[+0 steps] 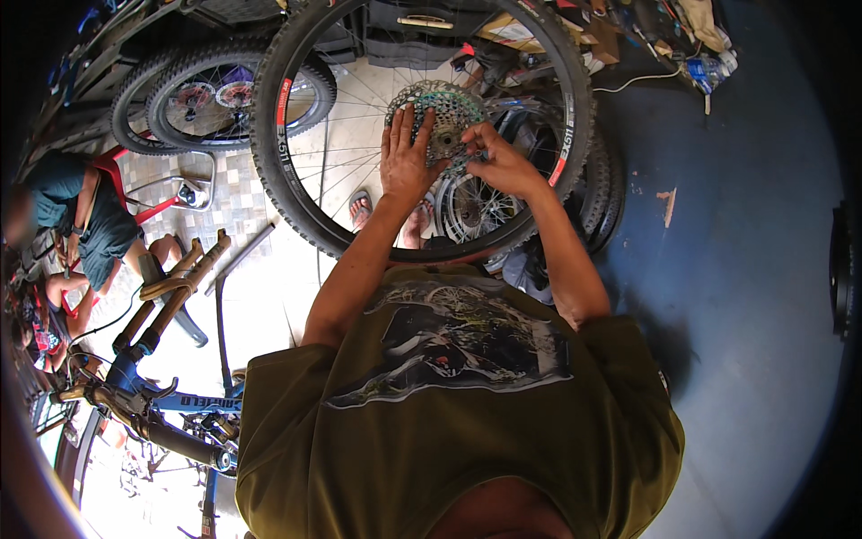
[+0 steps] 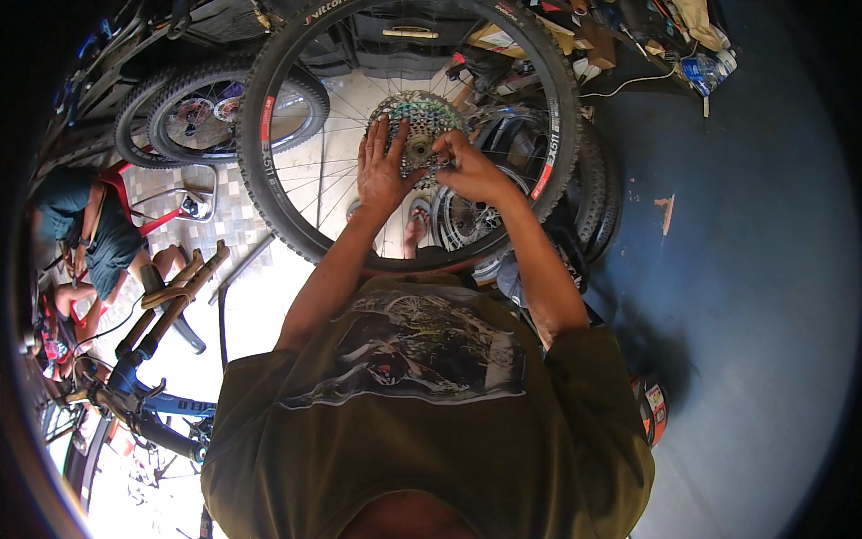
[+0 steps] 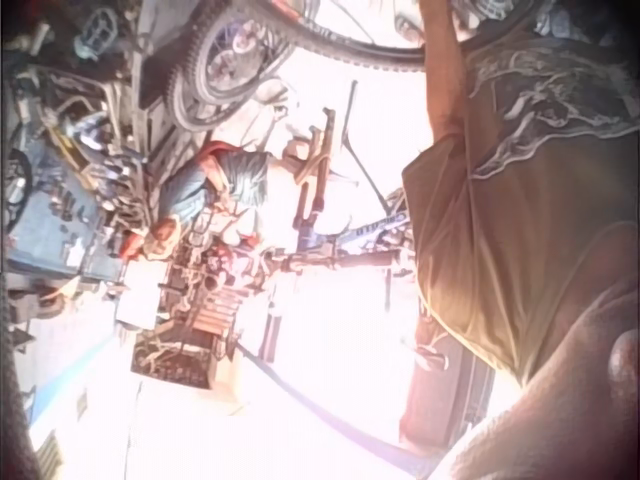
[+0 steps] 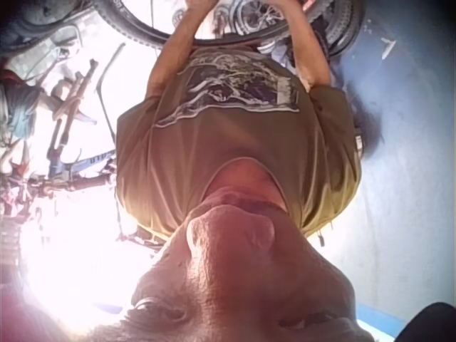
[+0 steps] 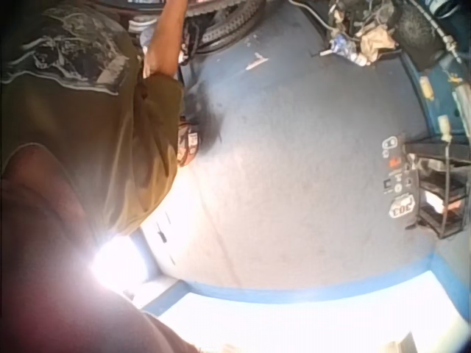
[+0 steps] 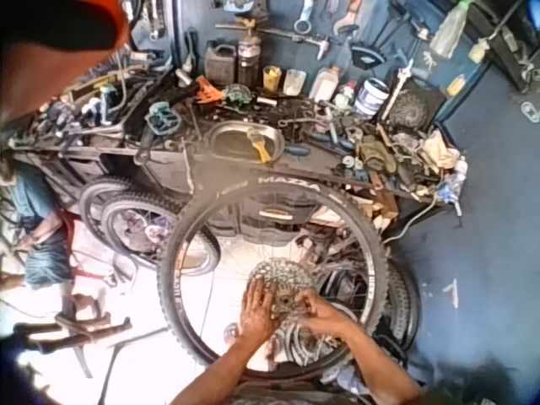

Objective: The person works on a bicycle wheel's cassette, using a chain whip and adjustable wrench to loosen and remove the lockring. The person then removes the cassette from the wheel hub and places it on the workbench.

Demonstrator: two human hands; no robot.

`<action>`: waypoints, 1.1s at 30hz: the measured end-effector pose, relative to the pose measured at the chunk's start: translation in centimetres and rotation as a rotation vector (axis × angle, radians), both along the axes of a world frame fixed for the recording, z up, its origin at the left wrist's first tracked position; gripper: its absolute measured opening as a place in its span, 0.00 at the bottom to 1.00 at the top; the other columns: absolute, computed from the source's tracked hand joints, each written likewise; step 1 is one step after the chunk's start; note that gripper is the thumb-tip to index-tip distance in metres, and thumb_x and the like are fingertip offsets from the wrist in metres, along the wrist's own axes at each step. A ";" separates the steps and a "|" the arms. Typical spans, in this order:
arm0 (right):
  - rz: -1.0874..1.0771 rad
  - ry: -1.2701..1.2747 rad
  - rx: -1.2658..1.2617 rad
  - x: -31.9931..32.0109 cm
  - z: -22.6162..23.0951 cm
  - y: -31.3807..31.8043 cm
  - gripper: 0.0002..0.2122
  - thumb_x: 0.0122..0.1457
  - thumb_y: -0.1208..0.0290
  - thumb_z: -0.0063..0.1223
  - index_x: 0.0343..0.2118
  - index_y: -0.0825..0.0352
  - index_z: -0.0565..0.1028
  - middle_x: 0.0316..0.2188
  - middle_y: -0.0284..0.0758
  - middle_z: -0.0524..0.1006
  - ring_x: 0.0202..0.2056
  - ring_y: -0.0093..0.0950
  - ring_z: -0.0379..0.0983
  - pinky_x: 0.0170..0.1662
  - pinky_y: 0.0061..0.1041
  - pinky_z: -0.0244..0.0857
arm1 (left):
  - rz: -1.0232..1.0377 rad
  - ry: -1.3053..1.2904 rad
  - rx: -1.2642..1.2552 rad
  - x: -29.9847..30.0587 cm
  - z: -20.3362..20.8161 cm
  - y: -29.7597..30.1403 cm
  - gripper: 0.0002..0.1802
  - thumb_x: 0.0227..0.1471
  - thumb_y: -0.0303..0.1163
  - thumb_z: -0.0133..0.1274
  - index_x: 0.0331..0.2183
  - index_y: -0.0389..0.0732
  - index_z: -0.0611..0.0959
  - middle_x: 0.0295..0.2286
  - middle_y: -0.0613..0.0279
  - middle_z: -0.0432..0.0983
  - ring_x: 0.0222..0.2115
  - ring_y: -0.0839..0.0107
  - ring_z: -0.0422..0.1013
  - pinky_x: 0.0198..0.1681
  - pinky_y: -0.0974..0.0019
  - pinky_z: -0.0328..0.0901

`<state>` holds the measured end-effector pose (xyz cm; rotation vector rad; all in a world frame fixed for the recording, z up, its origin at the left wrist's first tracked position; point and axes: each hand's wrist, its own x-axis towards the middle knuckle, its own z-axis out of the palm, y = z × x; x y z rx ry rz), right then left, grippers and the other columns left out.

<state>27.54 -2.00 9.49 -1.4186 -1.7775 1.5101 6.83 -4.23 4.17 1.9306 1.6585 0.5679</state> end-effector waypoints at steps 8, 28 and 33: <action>-0.500 0.279 -0.595 -1.0 5.1 1.3 0.27 0.68 0.40 0.46 0.49 0.64 0.71 0.28 0.29 0.70 0.21 0.17 0.63 0.20 0.18 0.51 | 0.018 -0.054 0.045 -0.1 1.5 0.9 0.46 0.50 0.58 0.65 0.64 0.48 0.72 0.64 0.42 0.60 0.67 0.44 0.55 0.67 0.42 0.52; -0.631 0.765 -0.263 0.5 9.3 1.9 0.36 0.67 0.31 0.30 0.39 0.67 0.74 0.22 0.28 0.67 0.19 0.20 0.63 0.21 0.21 0.52 | 0.047 -0.052 0.085 0.1 2.8 1.7 0.42 0.46 0.60 0.67 0.56 0.44 0.80 0.56 0.44 0.67 0.58 0.44 0.63 0.60 0.42 0.57; -0.418 0.522 0.090 1.0 11.8 4.9 0.21 0.71 0.49 0.49 0.40 0.68 0.75 0.21 0.27 0.68 0.22 0.17 0.64 0.25 0.21 0.55 | 0.087 -0.037 0.121 0.0 1.1 1.9 0.39 0.50 0.57 0.65 0.58 0.46 0.78 0.58 0.47 0.65 0.59 0.45 0.62 0.61 0.43 0.57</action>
